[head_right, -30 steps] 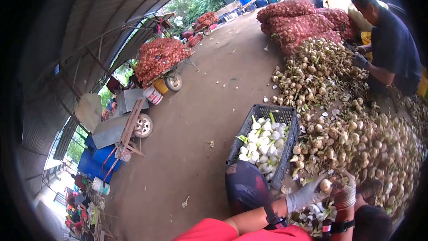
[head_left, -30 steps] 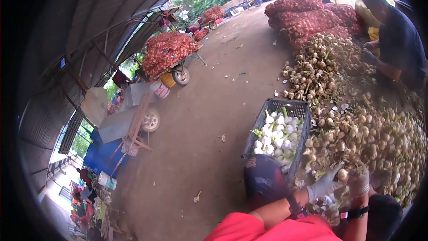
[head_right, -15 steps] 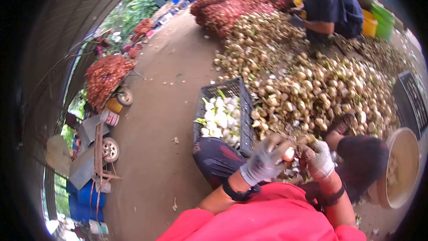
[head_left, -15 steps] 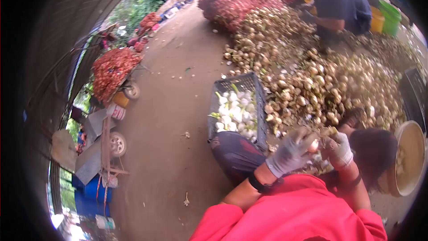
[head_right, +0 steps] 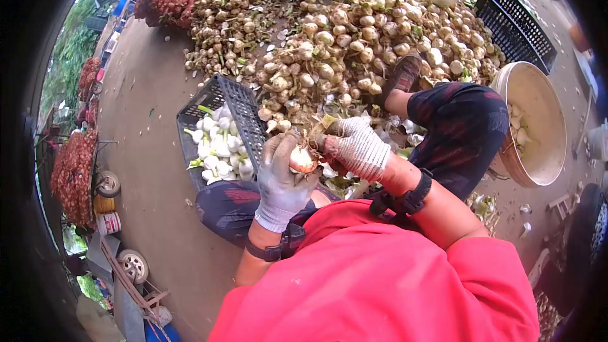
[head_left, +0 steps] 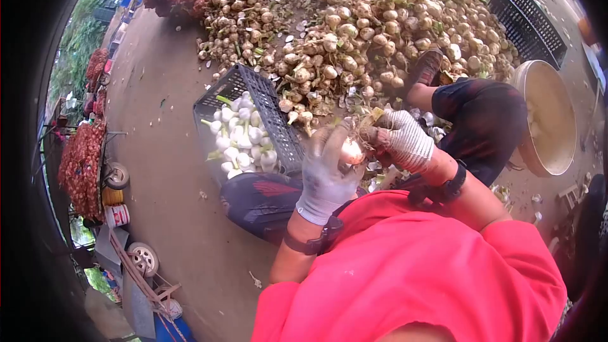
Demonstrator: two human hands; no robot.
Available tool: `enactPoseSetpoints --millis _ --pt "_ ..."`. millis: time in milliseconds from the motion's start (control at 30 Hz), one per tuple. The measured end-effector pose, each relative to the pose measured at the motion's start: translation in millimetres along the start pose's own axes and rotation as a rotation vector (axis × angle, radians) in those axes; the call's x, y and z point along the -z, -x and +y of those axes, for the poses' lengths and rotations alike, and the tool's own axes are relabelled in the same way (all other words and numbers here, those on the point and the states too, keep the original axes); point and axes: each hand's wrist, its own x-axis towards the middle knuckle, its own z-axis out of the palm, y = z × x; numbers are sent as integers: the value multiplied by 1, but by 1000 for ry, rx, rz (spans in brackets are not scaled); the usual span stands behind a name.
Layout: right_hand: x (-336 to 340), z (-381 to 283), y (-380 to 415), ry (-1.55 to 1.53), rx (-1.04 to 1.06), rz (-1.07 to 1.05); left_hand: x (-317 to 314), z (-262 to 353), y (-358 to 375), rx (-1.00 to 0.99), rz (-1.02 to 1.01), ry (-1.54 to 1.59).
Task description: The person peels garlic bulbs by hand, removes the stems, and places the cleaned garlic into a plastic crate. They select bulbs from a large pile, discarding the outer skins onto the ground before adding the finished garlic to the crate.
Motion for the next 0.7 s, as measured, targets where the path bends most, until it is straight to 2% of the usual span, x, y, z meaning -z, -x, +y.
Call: enactPoseSetpoints --millis 133,200,233,333,400,467,500,533,600,700 --pt "1 9 -4 -46 8 -36 -1 -5 5 45 -26 46" --pt "-5 3 -5 60 -62 80 1 -11 2 -53 -72 -69" --pt "-4 3 -10 14 -38 99 0 -15 -5 -66 -73 -60" --pt "7 15 -13 -123 -19 23 -1 -13 -10 -25 -98 -16" --pt "17 11 -14 -73 -59 15 -5 -14 -11 45 -56 146" --pt "24 10 -13 2 72 -93 -7 -14 -13 79 -74 178" --pt "21 17 -12 -240 123 -104 -8 -14 -14 112 -85 209" --pt "21 14 -13 -241 122 -99 -9 -14 -14 110 -88 212" --pt "20 6 -13 33 -96 -64 -13 -14 -12 88 -127 104" --pt "19 2 -11 -11 -114 -40 -10 -14 -15 41 -174 35"
